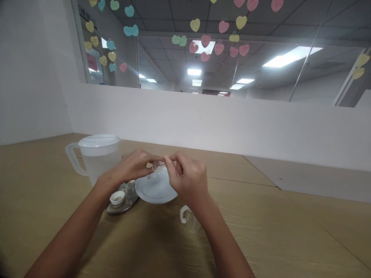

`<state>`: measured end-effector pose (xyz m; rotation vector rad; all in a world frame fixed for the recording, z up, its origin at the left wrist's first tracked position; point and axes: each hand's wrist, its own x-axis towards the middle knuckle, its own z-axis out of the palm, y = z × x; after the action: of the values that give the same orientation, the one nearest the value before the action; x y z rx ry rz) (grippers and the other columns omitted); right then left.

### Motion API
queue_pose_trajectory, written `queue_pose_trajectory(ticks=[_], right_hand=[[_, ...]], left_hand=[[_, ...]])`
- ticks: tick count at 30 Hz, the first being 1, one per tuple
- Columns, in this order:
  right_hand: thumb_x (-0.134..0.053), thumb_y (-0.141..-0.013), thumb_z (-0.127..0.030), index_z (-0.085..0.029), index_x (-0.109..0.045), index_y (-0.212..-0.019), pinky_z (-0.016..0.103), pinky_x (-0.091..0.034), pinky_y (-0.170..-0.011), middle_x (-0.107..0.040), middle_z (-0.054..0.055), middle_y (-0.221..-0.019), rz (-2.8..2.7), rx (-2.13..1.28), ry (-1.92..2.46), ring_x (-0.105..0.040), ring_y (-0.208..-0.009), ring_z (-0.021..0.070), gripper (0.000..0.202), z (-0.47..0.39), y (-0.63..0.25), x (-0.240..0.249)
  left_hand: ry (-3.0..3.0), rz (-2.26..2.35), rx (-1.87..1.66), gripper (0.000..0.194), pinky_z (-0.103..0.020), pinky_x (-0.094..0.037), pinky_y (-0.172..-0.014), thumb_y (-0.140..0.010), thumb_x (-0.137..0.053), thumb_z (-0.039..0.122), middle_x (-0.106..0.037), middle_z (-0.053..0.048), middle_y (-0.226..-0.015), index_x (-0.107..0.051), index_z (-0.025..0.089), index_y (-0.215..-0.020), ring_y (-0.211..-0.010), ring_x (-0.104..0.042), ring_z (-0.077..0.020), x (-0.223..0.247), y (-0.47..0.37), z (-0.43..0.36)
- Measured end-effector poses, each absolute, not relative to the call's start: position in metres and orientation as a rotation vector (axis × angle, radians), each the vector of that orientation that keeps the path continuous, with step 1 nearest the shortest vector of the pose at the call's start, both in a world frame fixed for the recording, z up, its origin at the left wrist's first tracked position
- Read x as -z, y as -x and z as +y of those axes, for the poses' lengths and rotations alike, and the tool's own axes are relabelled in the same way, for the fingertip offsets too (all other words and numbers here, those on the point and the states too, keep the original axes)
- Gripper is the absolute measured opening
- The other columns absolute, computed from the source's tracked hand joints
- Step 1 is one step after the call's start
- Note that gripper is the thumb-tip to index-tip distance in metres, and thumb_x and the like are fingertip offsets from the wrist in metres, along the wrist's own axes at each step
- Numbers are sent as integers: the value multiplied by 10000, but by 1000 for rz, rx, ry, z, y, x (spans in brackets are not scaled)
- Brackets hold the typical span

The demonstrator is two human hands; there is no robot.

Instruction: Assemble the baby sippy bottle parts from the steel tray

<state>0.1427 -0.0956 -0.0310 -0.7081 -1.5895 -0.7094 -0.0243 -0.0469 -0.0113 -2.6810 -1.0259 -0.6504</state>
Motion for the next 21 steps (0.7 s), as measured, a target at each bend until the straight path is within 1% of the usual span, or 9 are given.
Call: queue_pose_trajectory(ticks=[3, 6, 15, 21], right_hand=[[-580, -779, -176, -163, -440, -596, 156, -249, -396, -222, -94, -463, -1592, 648, 705, -234, -387, 31, 231, -93, -142, 33], [-575, -780, -175, -163, -434, -597, 156, -252, -402, -220, -92, -469, -1578, 607, 696, -237, -391, 31, 232, -90, -140, 34], [-570, -791, -201, -165, -454, -606, 155, -267, -405, -254, -93, -453, -1498, 626, 668, -255, -381, 31, 221, -82, -134, 42], [-556, -800, -208, -167, -469, -602, 155, -268, -395, -257, -92, -441, -1453, 605, 638, -267, -364, 33, 221, -77, -126, 50]], left_hand=[[2685, -1015, 644, 280, -217, -237, -496, -715, -450, 88, -596, 12, -596, -673, 204, -839, -504, -451, -91, 12, 24, -45], [2705, -988, 658, 286, -217, -256, -505, -700, -460, 78, -600, 12, -605, -669, 200, -851, -499, -444, -90, 13, 24, -44], [2727, -925, 713, 217, -201, -289, -507, -676, -468, 76, -617, 7, -610, -650, 177, -735, -513, -464, -88, 14, 24, -43], [2732, -906, 756, 267, -203, -274, -496, -681, -456, 81, -611, 16, -583, -675, 197, -778, -479, -408, -78, 15, 25, -42]])
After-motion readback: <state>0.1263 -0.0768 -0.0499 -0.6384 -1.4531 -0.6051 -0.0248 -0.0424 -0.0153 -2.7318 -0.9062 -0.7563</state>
